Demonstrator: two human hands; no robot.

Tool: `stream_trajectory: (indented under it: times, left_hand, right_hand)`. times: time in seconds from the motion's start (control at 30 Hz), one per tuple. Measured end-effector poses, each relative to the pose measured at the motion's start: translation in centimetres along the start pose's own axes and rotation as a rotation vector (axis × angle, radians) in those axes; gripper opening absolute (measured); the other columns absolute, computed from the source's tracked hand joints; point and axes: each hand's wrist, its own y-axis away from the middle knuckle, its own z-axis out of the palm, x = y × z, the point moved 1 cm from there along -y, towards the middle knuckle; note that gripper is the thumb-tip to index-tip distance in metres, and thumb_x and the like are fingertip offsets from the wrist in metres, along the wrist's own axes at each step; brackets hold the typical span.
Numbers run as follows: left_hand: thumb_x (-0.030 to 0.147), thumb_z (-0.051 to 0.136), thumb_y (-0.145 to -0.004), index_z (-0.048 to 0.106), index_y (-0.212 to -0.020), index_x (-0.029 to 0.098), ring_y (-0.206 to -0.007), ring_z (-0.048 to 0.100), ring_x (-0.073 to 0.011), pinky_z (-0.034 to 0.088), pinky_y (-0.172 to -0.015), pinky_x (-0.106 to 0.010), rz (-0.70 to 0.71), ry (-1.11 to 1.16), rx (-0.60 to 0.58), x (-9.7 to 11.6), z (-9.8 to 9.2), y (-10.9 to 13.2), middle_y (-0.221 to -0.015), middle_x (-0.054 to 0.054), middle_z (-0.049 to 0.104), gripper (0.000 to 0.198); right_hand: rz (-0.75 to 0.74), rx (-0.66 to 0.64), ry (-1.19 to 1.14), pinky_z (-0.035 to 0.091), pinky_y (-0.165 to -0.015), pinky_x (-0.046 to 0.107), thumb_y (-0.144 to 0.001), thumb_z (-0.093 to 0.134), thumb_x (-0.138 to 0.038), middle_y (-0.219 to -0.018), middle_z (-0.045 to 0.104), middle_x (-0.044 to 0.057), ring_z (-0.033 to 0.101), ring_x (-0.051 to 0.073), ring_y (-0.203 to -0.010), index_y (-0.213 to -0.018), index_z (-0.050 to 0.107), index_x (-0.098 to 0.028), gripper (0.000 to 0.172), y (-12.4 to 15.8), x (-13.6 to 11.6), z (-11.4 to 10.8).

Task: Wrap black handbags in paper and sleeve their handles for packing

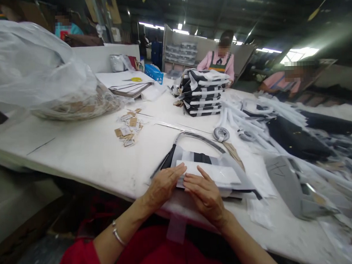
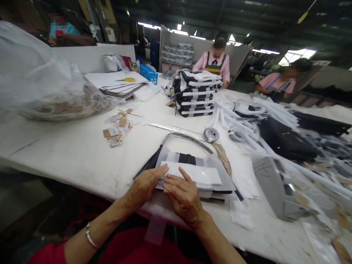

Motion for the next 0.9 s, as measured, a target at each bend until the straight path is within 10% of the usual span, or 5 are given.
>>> stream_trajectory:
  times: [0.57,0.9]
  left_hand:
    - [0.013,0.049,-0.088,0.051,-0.132,0.015,-0.12,0.06,-0.0216,0.05,-0.104,-0.039,-0.145,0.18,-0.182,0.1,-1.4,-0.5,-0.128,-0.012,0.063,0.044]
    - [0.018,0.052,-0.094,0.061,-0.12,0.017,-0.106,0.068,-0.0203,0.057,-0.09,-0.035,-0.103,0.043,0.018,0.5,0.5,-0.5,-0.112,-0.009,0.072,0.027]
  right_hand:
    - [0.174,-0.112,0.042,0.057,-0.08,0.033,-0.094,0.055,-0.016,-0.094,0.068,0.008,0.065,0.02,-0.092,-0.09,0.065,-0.021,0.012,-1.5,-0.1,-0.3]
    - [-0.001,-0.213,0.271,0.05,-0.082,0.039,-0.099,0.041,-0.014,-0.093,0.064,0.009,0.056,0.023,-0.09,-0.096,0.06,-0.019,0.019,-1.5,0.2,0.7]
